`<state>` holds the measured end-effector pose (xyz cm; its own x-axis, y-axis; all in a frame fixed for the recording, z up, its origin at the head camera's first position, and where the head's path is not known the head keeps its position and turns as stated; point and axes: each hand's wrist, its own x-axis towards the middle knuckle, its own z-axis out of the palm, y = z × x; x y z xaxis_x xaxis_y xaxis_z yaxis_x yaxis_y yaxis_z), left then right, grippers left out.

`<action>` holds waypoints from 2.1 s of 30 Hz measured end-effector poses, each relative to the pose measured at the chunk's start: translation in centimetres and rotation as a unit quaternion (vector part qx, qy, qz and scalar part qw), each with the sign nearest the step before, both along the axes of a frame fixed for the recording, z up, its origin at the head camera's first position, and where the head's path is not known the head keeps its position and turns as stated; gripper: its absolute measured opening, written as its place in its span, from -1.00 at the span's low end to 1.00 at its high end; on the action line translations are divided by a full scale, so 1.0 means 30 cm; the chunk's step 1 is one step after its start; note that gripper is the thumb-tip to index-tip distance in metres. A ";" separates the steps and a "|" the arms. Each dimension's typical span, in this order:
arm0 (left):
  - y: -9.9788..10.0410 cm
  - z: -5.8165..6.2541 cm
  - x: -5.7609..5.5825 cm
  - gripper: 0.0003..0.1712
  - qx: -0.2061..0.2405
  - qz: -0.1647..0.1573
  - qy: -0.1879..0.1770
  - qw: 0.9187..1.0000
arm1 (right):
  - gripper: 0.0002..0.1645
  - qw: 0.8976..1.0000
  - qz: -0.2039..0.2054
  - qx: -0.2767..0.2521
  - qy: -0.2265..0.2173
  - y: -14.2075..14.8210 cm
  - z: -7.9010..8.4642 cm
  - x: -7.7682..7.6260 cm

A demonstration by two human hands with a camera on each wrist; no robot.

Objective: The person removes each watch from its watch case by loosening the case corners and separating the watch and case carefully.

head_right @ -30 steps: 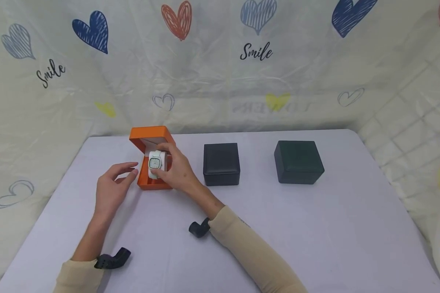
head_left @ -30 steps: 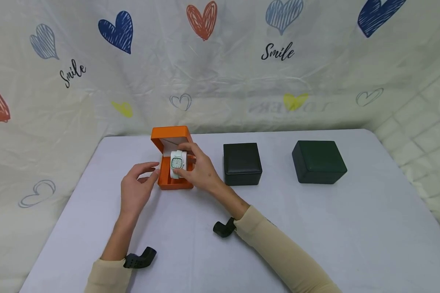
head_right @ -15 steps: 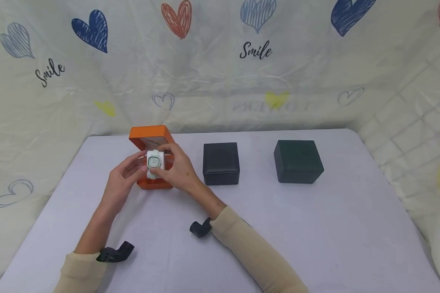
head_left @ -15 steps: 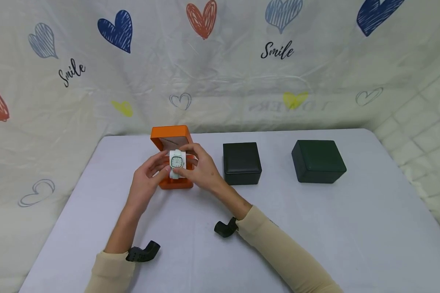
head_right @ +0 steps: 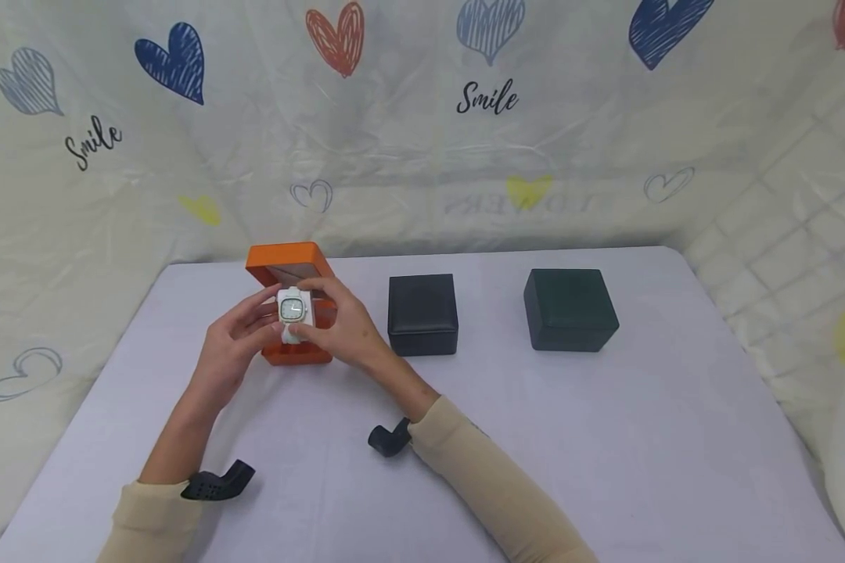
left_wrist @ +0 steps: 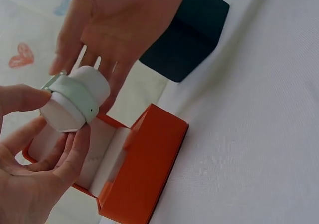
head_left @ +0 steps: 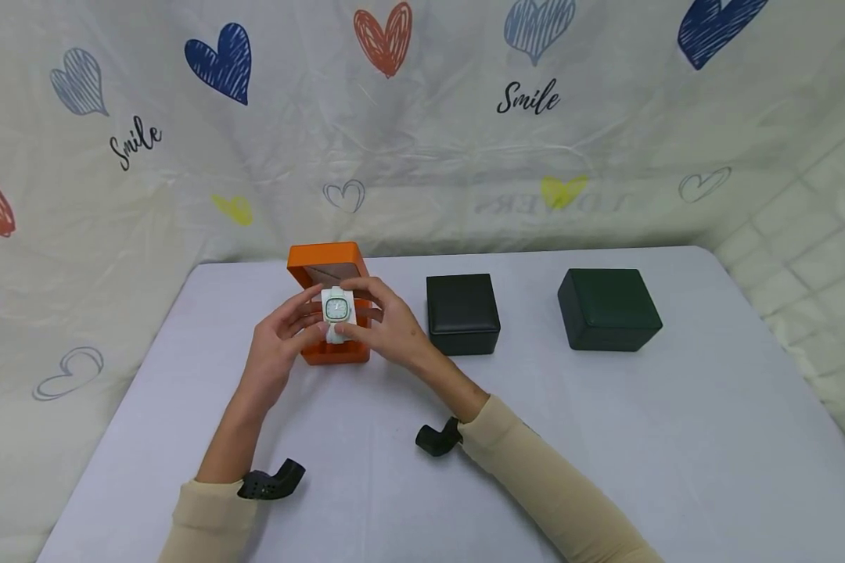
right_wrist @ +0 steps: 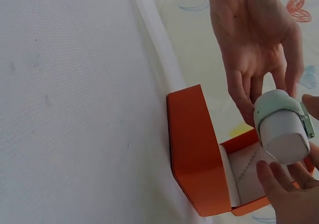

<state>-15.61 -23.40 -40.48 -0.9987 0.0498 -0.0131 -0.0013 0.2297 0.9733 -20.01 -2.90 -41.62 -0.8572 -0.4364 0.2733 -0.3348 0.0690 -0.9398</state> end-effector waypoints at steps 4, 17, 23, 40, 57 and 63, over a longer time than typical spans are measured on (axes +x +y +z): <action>-0.007 -0.004 -0.001 -0.35 0.010 0.003 0.001 1.000 | -0.15 0.999 0.022 0.020 0.014 -0.001 -0.006 0.001; -0.007 -0.002 0.000 -0.31 0.045 -0.013 -0.008 0.999 | -0.01 0.998 0.013 0.034 0.045 -0.017 -0.006 0.020; -0.005 0.005 -0.001 -0.25 0.033 -0.022 -0.013 0.999 | 0.01 0.998 0.010 0.035 0.046 -0.015 -0.003 0.025; -0.005 0.012 0.003 -0.27 0.019 -0.019 -0.009 1.000 | -0.06 0.996 0.023 0.054 0.063 -0.005 0.003 0.032; -0.012 0.012 0.027 -0.31 0.022 -0.030 -0.014 0.999 | -0.10 0.996 0.044 0.047 0.068 0.001 -0.002 0.035; -0.015 0.006 0.031 -0.32 0.040 -0.043 -0.014 0.998 | -0.08 0.995 0.067 0.031 0.072 0.013 -0.006 0.024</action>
<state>-14.68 -23.86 -40.31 -0.9901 0.1365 -0.0333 -0.0123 0.1518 0.9883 -19.28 -2.51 -41.81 -0.7438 -0.5645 0.3580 -0.4758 0.0710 -0.8767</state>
